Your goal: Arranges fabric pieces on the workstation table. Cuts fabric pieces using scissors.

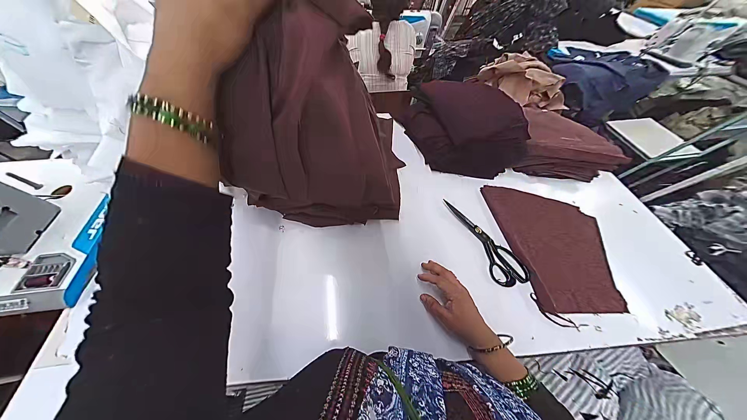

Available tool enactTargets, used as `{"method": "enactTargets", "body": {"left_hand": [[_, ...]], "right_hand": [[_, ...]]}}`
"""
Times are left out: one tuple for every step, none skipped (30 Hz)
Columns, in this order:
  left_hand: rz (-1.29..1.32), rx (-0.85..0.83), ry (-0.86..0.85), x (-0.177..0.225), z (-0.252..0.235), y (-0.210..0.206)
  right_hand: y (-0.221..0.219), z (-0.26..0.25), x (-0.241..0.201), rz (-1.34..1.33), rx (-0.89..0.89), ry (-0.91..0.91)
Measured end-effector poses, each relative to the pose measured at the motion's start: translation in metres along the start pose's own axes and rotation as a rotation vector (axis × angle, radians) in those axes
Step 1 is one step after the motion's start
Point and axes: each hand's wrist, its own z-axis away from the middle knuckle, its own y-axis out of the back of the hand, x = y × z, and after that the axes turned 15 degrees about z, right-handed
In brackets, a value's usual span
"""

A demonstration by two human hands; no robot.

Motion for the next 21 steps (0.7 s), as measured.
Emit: {"method": "enactTargets", "body": {"left_hand": [[-0.047, -0.053, 0.125, -0.013, -0.029, -0.007], [-0.085, -0.088, 0.221, -0.03, -0.054, -0.018], [-0.113, -0.099, 0.281, -0.047, -0.071, -0.031], [-0.135, -0.106, 0.313, -0.066, -0.08, -0.047], [-0.151, -0.114, 0.305, -0.087, -0.082, -0.067], [-0.162, -0.14, 0.278, -0.111, -0.076, -0.091], [-0.181, -0.192, 0.271, -0.133, -0.066, -0.117], [-0.188, -0.262, 0.314, -0.147, -0.054, -0.139], [-0.202, -0.323, 0.382, -0.157, -0.048, -0.157], [-0.221, -0.365, 0.42, -0.162, -0.047, -0.168], [-0.228, -0.39, 0.43, -0.162, -0.05, -0.171], [-0.227, -0.412, 0.416, -0.159, -0.051, -0.168], [-0.201, -0.427, 0.375, -0.155, -0.05, -0.161], [-0.153, -0.439, 0.324, -0.151, -0.046, -0.15], [-0.086, -0.443, 0.264, -0.145, -0.036, -0.137], [0.013, -0.395, 0.159, -0.141, -0.017, -0.123], [0.12, -0.293, 0.04, -0.139, 0.009, -0.111], [0.2, -0.156, -0.067, -0.14, 0.041, -0.102], [0.237, -0.003, -0.156, -0.142, 0.075, -0.096], [0.245, 0.121, -0.189, -0.145, 0.11, -0.093], [0.232, 0.193, -0.156, -0.147, 0.145, -0.09]], "right_hand": [[-0.003, -0.001, 0.001, 0.032, 0.032, 0.014], [-0.006, -0.003, 0.002, 0.06, 0.062, 0.024], [-0.008, -0.004, 0.003, 0.081, 0.085, 0.027], [-0.009, -0.005, 0.004, 0.093, 0.104, 0.028], [-0.01, -0.006, 0.005, 0.101, 0.123, 0.029], [-0.011, -0.007, 0.006, 0.108, 0.135, 0.028], [-0.012, -0.007, 0.006, 0.118, 0.142, 0.029], [-0.012, -0.008, 0.007, 0.124, 0.146, 0.032], [-0.012, -0.008, 0.007, 0.126, 0.148, 0.036], [-0.011, -0.01, 0.007, 0.131, 0.15, 0.04], [-0.01, -0.011, 0.008, 0.138, 0.154, 0.042], [-0.01, -0.01, 0.009, 0.14, 0.154, 0.044], [-0.01, -0.009, 0.009, 0.141, 0.154, 0.047], [-0.009, -0.008, 0.009, 0.139, 0.155, 0.05], [-0.009, -0.008, 0.009, 0.132, 0.147, 0.049], [-0.009, -0.007, 0.01, 0.124, 0.137, 0.051], [-0.009, -0.008, 0.011, 0.117, 0.126, 0.051], [-0.008, -0.008, 0.011, 0.112, 0.113, 0.054], [-0.008, -0.009, 0.011, 0.108, 0.104, 0.059], [-0.007, -0.01, 0.011, 0.103, 0.099, 0.064], [-0.007, -0.01, 0.011, 0.101, 0.097, 0.069]]}}
